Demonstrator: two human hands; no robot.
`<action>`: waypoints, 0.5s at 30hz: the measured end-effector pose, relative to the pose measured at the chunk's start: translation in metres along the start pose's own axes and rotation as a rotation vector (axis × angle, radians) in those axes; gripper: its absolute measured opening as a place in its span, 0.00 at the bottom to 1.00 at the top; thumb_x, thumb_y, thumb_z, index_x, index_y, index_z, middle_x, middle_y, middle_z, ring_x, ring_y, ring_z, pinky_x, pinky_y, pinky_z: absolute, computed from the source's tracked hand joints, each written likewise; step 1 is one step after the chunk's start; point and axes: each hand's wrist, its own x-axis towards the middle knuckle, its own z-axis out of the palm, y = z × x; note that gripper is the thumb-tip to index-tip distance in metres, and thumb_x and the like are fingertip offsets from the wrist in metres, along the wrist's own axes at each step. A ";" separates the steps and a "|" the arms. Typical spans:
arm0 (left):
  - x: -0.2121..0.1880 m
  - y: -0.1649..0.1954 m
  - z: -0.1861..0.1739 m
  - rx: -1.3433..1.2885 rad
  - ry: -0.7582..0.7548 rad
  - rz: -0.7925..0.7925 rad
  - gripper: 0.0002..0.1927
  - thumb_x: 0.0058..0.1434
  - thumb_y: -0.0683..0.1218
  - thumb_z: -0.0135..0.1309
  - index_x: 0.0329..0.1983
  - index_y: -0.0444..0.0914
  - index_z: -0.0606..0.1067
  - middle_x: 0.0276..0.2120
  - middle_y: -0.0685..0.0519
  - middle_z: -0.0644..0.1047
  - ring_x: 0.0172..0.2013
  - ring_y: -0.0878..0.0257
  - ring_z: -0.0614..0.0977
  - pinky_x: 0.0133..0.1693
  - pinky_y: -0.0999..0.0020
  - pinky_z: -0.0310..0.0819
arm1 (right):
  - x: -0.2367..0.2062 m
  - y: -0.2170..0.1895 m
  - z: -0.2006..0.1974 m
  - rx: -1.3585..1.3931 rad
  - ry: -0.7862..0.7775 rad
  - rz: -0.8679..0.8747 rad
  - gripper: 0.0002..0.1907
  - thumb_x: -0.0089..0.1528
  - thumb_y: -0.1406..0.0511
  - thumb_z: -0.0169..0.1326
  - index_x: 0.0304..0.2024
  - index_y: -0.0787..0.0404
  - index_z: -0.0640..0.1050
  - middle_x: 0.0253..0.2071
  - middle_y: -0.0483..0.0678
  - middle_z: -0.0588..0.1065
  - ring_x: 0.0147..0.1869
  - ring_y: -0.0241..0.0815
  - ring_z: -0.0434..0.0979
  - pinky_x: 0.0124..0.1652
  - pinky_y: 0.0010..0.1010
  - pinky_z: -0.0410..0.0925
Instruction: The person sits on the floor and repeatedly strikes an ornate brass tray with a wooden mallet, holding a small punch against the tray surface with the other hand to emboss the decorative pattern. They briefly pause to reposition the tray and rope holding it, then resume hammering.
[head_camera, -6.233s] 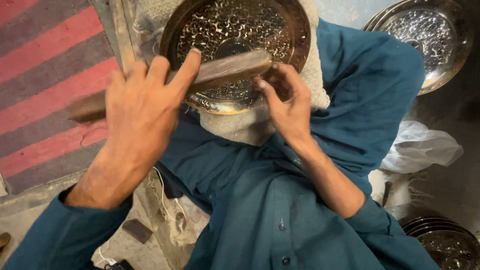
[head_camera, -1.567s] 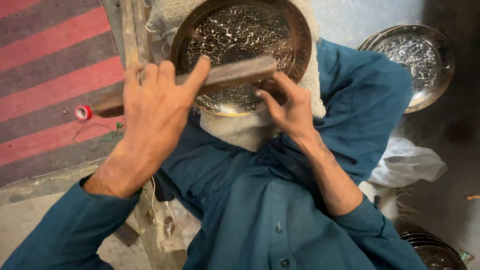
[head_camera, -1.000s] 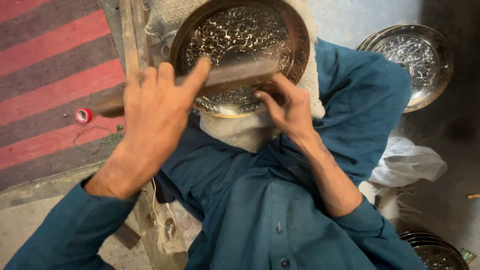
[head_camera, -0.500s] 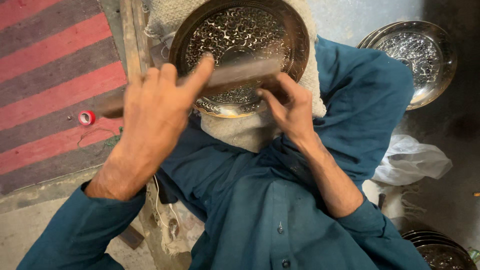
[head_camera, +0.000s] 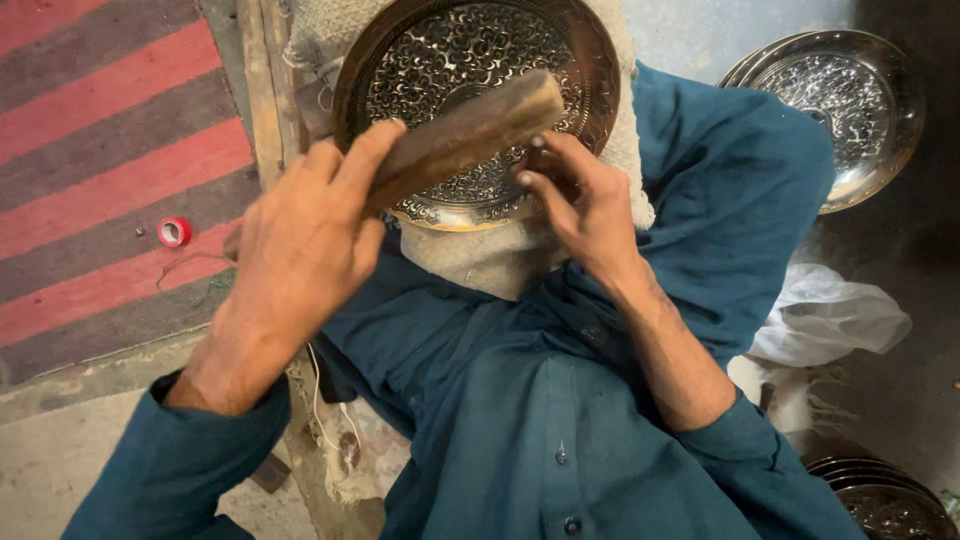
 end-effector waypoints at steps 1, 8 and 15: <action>0.000 0.000 0.002 -0.014 -0.001 -0.002 0.39 0.54 0.39 0.60 0.70 0.46 0.64 0.41 0.43 0.73 0.42 0.42 0.78 0.40 0.48 0.74 | 0.000 0.000 -0.001 -0.018 -0.001 -0.010 0.18 0.68 0.77 0.58 0.60 0.69 0.72 0.45 0.51 0.82 0.51 0.36 0.83 0.49 0.26 0.76; 0.006 -0.003 0.012 0.023 0.026 -0.022 0.40 0.55 0.38 0.59 0.72 0.47 0.64 0.39 0.44 0.72 0.40 0.43 0.79 0.39 0.48 0.74 | 0.001 0.003 0.001 -0.024 0.029 -0.016 0.19 0.66 0.76 0.60 0.60 0.69 0.73 0.44 0.51 0.82 0.50 0.36 0.84 0.47 0.25 0.76; 0.008 -0.003 0.020 0.299 0.064 0.106 0.43 0.56 0.35 0.57 0.75 0.51 0.61 0.36 0.48 0.71 0.40 0.47 0.79 0.41 0.49 0.74 | 0.006 0.002 0.003 -0.173 0.089 -0.040 0.18 0.63 0.74 0.65 0.54 0.67 0.76 0.41 0.51 0.83 0.44 0.35 0.82 0.43 0.26 0.74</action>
